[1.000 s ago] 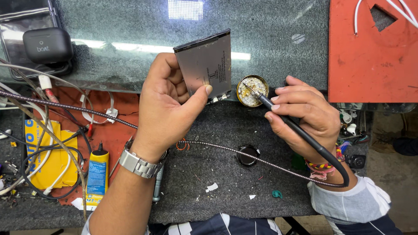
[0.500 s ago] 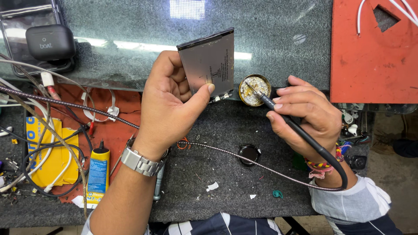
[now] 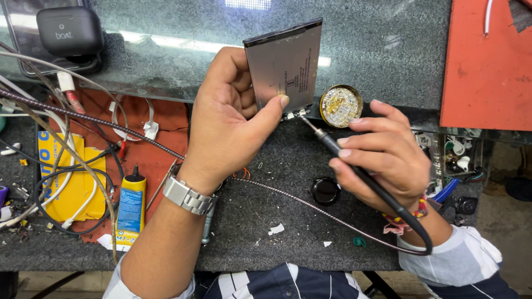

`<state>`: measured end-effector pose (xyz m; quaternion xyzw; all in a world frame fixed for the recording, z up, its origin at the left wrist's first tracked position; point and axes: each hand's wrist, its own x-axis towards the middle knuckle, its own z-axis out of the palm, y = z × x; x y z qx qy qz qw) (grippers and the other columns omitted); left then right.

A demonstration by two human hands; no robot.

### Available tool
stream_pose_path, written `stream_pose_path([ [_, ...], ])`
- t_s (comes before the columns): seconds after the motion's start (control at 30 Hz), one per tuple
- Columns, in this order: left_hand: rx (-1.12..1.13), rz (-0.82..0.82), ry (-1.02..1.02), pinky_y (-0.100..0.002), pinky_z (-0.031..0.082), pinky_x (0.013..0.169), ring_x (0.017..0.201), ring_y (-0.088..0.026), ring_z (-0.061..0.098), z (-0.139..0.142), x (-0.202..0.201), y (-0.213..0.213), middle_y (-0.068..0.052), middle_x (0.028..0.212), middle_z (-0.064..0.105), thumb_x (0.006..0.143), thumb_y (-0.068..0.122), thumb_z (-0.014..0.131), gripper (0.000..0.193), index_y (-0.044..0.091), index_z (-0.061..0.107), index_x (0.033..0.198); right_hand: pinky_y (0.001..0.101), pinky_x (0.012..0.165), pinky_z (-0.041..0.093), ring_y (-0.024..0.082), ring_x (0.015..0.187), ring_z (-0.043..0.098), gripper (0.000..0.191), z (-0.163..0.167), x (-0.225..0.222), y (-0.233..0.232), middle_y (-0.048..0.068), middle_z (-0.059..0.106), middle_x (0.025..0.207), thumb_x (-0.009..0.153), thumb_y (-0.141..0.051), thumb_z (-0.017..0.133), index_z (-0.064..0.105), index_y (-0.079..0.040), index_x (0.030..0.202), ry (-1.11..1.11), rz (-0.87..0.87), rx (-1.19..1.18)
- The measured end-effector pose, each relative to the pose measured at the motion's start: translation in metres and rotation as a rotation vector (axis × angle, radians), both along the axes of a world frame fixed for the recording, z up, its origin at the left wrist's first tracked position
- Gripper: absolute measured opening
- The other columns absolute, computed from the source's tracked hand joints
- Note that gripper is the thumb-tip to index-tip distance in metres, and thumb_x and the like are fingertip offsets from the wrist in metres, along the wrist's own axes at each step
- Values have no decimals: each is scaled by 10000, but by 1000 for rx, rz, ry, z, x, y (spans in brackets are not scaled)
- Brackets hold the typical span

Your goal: The person uses a soldering iron to work on the connector terminals of a rectangular lithium-ion battery. They hold the battery with one hand and apply the soldering iron to the terminals, then dip the iron into a small tin to clean or tin the tip before continuing.

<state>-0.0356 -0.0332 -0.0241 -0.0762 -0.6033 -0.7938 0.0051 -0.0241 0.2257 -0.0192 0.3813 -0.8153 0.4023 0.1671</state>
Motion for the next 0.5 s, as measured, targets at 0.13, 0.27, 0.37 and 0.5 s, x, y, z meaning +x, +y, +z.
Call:
stream_pose_path([
  [0.13, -20, 1, 2, -263, 610, 1026, 1168, -106, 686, 1, 0, 0, -86, 1252, 657, 1014, -69, 673, 348, 29, 456, 1269, 558, 1185, 444, 277, 1129, 673, 263, 0, 1, -6, 46, 721, 1005, 810, -115, 890, 699, -103, 991, 5, -8, 48],
  [0.27, -50, 3, 0, -254, 623, 994, 1159, -107, 698, 1, 0, -1, -88, 1255, 665, 1009, -63, 674, 344, 29, 458, 1261, 559, 1183, 442, 279, 1136, 670, 265, 1, 0, -8, 40, 723, 1012, 811, -127, 896, 704, -112, 993, 9, 1, 65],
  [0.37, -27, 0, -4, -254, 621, 1014, 1176, -109, 696, 1, 0, 0, -85, 1264, 659, 1010, -64, 671, 344, 29, 455, 1261, 551, 1175, 442, 276, 1130, 667, 270, 1, 0, -9, 34, 723, 1011, 804, -135, 900, 708, -120, 993, 7, 4, 62],
  [0.5, -27, -2, -7, -250, 611, 996, 1160, -105, 691, 1, 1, 0, -88, 1258, 663, 1015, -65, 675, 346, 27, 458, 1268, 553, 1178, 440, 277, 1134, 667, 267, 2, 0, -9, 34, 725, 1017, 805, -129, 900, 709, -120, 992, 4, 7, 67],
])
